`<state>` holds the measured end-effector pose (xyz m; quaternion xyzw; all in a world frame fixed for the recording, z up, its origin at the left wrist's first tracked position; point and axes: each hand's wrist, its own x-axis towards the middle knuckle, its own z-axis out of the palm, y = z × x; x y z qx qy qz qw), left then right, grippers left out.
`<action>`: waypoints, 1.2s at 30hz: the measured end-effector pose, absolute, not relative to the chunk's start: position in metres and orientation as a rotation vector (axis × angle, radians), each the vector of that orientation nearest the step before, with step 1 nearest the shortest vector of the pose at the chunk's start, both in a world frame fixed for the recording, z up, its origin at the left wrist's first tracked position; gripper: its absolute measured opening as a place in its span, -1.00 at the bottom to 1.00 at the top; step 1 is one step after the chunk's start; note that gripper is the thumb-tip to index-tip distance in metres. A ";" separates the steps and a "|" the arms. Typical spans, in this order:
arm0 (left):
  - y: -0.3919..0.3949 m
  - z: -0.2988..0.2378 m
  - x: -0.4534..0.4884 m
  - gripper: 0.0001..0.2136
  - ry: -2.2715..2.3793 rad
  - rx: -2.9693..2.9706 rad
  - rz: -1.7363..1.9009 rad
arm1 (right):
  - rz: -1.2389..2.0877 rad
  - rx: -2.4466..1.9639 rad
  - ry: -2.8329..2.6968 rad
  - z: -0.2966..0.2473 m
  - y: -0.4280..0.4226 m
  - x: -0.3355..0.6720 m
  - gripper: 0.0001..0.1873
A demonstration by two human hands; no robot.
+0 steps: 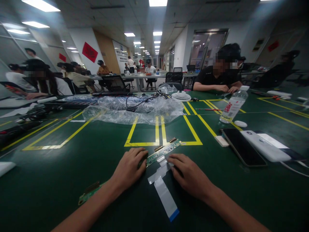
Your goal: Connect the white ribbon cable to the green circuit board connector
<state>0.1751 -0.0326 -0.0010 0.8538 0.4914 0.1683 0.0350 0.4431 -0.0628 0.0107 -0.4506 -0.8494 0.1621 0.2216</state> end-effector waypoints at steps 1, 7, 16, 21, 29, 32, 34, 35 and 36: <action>-0.030 0.000 0.172 -0.69 1.526 2.620 0.507 | 0.442 -1.263 -2.322 0.010 -0.060 0.446 -0.63; -0.026 0.001 0.167 -0.76 1.492 2.637 0.511 | 0.376 -1.358 -2.221 0.005 -0.046 0.459 -0.70; -0.028 0.003 0.170 -0.77 1.468 2.640 0.457 | 0.265 -1.358 -2.327 0.006 -0.048 0.457 -0.71; -0.027 0.000 0.169 -0.81 1.459 2.629 0.445 | 0.267 -1.363 -2.338 0.007 -0.048 0.457 -0.71; -0.019 0.013 0.156 -0.80 1.711 2.564 0.089 | 0.276 -1.371 -2.357 0.006 -0.048 0.459 -0.70; -0.009 0.023 0.131 -0.79 1.880 2.486 -0.015 | 0.266 -1.352 -2.368 0.004 -0.046 0.460 -0.70; -0.003 0.028 0.106 -0.80 2.012 2.391 -0.090 | 0.259 -1.341 -2.371 0.002 -0.045 0.460 -0.70; 0.001 0.031 0.092 -0.80 2.075 2.331 -0.127 | 0.256 -1.338 -2.370 0.002 -0.045 0.461 -0.70; 0.003 0.033 0.077 -0.80 2.132 2.268 -0.158 | 0.255 -1.336 -2.370 0.001 -0.045 0.461 -0.70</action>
